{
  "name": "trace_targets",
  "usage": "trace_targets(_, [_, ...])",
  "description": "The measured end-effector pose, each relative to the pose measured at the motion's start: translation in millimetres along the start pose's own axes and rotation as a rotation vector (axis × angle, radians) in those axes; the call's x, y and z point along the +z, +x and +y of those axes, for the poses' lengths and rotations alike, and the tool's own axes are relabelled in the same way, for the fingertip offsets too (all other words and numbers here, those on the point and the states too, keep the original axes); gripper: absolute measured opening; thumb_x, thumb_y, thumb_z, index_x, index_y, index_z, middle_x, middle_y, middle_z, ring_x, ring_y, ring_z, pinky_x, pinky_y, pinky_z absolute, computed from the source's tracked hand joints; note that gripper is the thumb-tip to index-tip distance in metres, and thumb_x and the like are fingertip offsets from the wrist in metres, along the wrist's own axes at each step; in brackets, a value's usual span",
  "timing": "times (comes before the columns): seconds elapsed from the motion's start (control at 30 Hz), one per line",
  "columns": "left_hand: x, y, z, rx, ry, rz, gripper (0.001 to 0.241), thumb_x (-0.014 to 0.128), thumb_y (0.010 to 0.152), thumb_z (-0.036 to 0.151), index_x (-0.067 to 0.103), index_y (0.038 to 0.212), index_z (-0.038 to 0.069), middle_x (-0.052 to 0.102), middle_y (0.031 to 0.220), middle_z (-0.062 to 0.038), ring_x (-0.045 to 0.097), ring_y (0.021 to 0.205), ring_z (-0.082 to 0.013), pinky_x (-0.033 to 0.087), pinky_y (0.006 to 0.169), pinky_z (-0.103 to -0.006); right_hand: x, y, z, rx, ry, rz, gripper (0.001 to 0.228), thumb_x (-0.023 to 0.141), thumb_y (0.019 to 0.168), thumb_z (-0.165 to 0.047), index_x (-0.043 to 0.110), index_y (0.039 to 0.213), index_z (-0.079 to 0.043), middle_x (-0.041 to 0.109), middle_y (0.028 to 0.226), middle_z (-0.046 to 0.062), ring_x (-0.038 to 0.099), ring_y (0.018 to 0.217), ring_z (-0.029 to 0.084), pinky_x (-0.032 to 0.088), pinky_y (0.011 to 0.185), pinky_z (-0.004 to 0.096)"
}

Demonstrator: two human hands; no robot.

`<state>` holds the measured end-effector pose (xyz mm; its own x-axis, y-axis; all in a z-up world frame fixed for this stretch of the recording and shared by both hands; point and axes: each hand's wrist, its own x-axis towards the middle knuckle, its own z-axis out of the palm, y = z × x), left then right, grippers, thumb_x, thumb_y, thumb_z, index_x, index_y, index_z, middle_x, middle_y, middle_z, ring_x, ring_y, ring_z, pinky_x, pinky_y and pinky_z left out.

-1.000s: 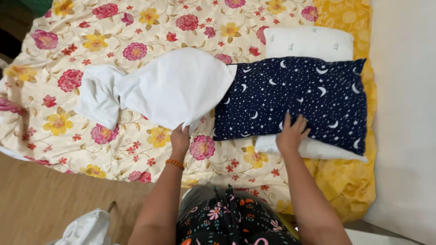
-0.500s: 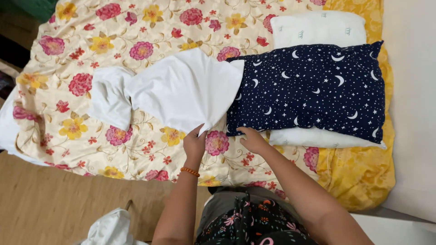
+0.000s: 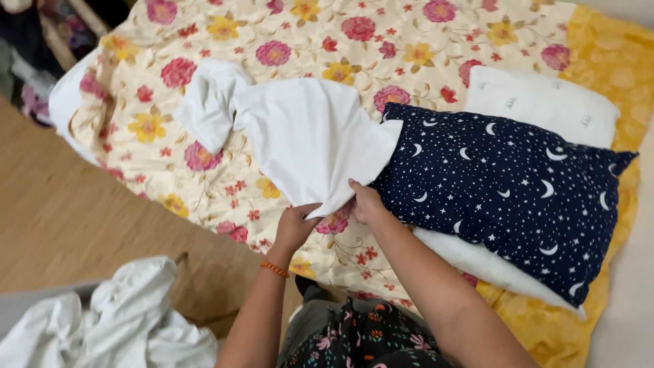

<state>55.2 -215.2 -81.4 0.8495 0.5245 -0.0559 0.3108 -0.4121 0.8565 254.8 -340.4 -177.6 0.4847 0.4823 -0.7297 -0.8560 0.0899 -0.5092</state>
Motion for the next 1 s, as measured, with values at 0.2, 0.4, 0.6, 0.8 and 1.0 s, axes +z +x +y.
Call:
trace_targets(0.2, [-12.3,-32.9,58.7,-0.137,0.302,0.052,0.048,0.078,0.079,0.016,0.072,0.126,0.021,0.076,0.089,-0.015,0.073,0.082,-0.0326,0.057,0.073,-0.0436,-20.4,16.5,-27.6,0.033,0.292,-0.101,0.051,0.059,0.090,-0.007,0.049,0.139,0.004,0.062,0.134,0.018,0.062,0.121,0.035,0.049,0.110,0.047])
trace_targets(0.4, [12.5,-31.5,38.1,-0.113,0.569,0.389,0.053,0.068,0.076,-0.001,0.066,0.126,0.016,0.072,0.084,-0.016,0.067,0.079,-0.0380,0.052,0.074,-0.0487,-35.2,28.7,-61.7,-0.056,0.350,-0.195,0.056,0.055,0.088,-0.007,0.047,0.143,0.002,0.059,0.140,0.018,0.058,0.126,0.034,0.045,0.114,0.047])
trace_targets(0.6, [-14.1,-23.9,44.4,-0.014,0.580,0.639,0.056,0.064,0.068,-0.007,0.064,0.121,0.010,0.069,0.086,-0.016,0.062,0.089,-0.0384,0.047,0.090,-0.0496,-79.2,69.7,-92.3,-0.047,0.297,-0.205,0.047,0.055,0.096,-0.014,0.052,0.140,0.001,0.062,0.137,0.016,0.062,0.123,0.031,0.051,0.108,0.044])
trace_targets(0.8, [-40.1,30.0,-10.2,-0.199,0.067,0.535,0.059,0.058,0.079,-0.013,0.063,0.134,0.007,0.070,0.110,-0.018,0.064,0.105,-0.0335,0.051,0.091,-0.0425,-82.6,92.9,-129.6,-0.006,0.166,-0.098,0.035,0.048,0.101,-0.016,0.056,0.133,-0.004,0.065,0.128,0.012,0.066,0.110,0.026,0.056,0.095,0.041])
trace_targets(1.0, [-65.2,117.1,-49.5,-0.333,-0.717,0.368,0.053,0.062,0.086,-0.011,0.067,0.134,0.009,0.070,0.116,-0.004,0.065,0.100,-0.0115,0.055,0.085,-0.0270,-20.8,165.5,-212.2,-0.183,0.284,0.007,0.016,0.055,0.106,-0.011,0.057,0.121,-0.005,0.065,0.113,0.010,0.066,0.104,0.025,0.061,0.091,0.041])
